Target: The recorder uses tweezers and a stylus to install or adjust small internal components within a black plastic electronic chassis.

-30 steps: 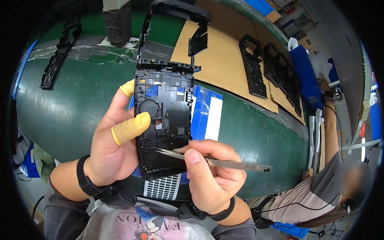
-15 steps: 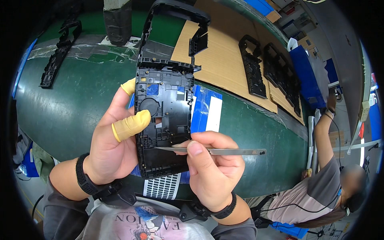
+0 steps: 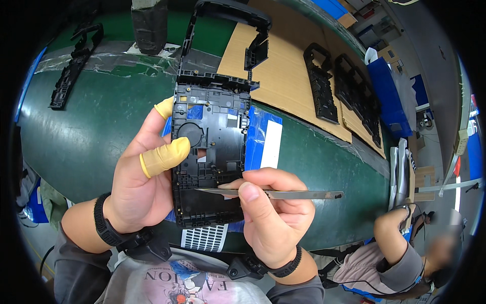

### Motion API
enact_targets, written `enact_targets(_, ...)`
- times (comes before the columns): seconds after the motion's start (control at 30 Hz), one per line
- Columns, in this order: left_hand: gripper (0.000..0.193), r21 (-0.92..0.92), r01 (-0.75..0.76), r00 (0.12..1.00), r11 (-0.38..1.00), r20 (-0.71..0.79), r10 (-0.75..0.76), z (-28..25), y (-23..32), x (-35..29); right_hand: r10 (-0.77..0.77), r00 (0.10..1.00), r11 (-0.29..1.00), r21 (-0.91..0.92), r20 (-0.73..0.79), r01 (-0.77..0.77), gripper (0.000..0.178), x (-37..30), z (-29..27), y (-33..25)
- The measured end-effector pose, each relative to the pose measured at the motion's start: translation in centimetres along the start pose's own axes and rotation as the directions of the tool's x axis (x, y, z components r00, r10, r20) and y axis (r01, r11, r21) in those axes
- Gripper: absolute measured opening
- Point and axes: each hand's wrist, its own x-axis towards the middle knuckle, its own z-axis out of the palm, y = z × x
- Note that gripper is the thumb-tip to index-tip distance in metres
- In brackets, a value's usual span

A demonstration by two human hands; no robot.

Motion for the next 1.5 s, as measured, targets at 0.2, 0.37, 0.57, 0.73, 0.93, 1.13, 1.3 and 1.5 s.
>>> enact_targets(0.2,0.045,0.007,0.003,1.000,1.000,0.009,-0.003,-0.1,0.0,0.0,0.008,1.000,1.000,0.020,0.008,-0.008,0.015,0.1,0.0,0.3)
enact_targets(0.37,0.045,0.011,-0.010,1.000,1.000,0.005,0.010,-0.1,-0.1,0.0,0.018,1.000,1.000,0.008,0.009,-0.018,0.016,0.2,0.4,0.1)
enact_targets(0.57,0.046,0.001,-0.007,1.000,1.000,0.006,0.007,-0.3,0.0,0.1,-0.009,1.000,1.000,-0.012,-0.021,0.009,0.017,0.5,-0.3,0.1)
enact_targets(0.73,0.045,-0.020,0.000,1.000,1.000,0.022,0.000,-0.1,0.0,0.2,0.057,0.997,0.990,0.129,-0.048,-0.051,0.017,1.1,-0.8,-0.3)
enact_targets(0.93,0.047,0.006,-0.006,1.000,1.000,0.015,0.006,0.0,0.0,0.1,-0.024,0.999,1.000,0.006,0.029,0.024,0.018,0.3,0.0,-0.1)
enact_targets(1.13,0.048,0.031,-0.002,1.000,1.000,0.008,0.002,0.0,0.0,-0.1,0.013,0.999,1.000,0.020,0.049,-0.014,0.017,0.4,0.0,-0.2)
enact_targets(1.3,0.049,0.023,-0.003,1.000,1.000,0.014,0.002,0.0,0.0,0.0,0.043,0.999,0.999,0.016,0.012,-0.043,0.016,0.5,0.2,-0.4)
enact_targets(1.5,0.051,0.016,0.001,1.000,1.000,0.018,-0.001,0.0,0.1,0.0,0.026,0.999,0.999,-0.038,-0.025,-0.027,0.015,0.5,0.4,0.1)
